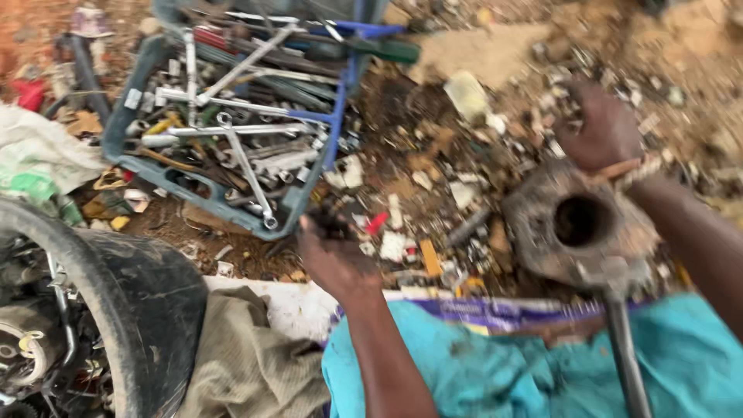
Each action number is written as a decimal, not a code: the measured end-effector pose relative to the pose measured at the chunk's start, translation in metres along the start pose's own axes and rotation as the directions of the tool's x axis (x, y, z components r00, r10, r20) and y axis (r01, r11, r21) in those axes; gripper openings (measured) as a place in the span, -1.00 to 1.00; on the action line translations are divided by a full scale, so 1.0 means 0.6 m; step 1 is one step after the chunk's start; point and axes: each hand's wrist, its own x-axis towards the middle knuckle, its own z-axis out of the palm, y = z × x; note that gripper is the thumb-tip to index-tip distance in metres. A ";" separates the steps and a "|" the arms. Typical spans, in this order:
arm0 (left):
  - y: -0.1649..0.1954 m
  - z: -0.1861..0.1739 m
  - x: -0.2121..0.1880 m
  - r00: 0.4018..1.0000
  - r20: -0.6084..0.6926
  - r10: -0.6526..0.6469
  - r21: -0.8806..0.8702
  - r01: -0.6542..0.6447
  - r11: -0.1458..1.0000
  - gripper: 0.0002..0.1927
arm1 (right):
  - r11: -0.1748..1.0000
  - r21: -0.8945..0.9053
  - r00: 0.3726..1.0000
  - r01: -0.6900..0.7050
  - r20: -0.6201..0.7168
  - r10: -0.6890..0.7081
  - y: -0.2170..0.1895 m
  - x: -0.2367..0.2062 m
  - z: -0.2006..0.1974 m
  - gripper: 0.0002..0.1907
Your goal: The person sits on the ground and disassembles a motorcycle shock absorber by hand, prying at its components with a screwdriver and hammering the assembly against a stone anvil to separate parts. They turn the shock over, pull off end caps and rubber bushings, and handle the separated metal pieces.
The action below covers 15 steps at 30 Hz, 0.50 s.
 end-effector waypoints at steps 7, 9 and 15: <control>-0.008 0.009 0.036 0.995 -0.103 0.007 0.116 0.005 0.993 -0.73 | 0.912 -0.359 0.980 0.198 0.041 -0.197 0.093 0.207 0.072 -0.39; -0.015 0.008 0.050 0.994 -0.103 -0.039 0.064 0.045 0.997 -0.72 | 0.868 -0.457 0.979 0.193 0.035 -0.200 0.104 0.215 0.088 -0.62; -0.043 0.005 0.055 0.996 -0.035 -0.079 0.059 0.081 0.995 -0.77 | 0.740 -0.638 0.967 0.213 0.032 -0.251 0.120 0.203 0.110 -0.64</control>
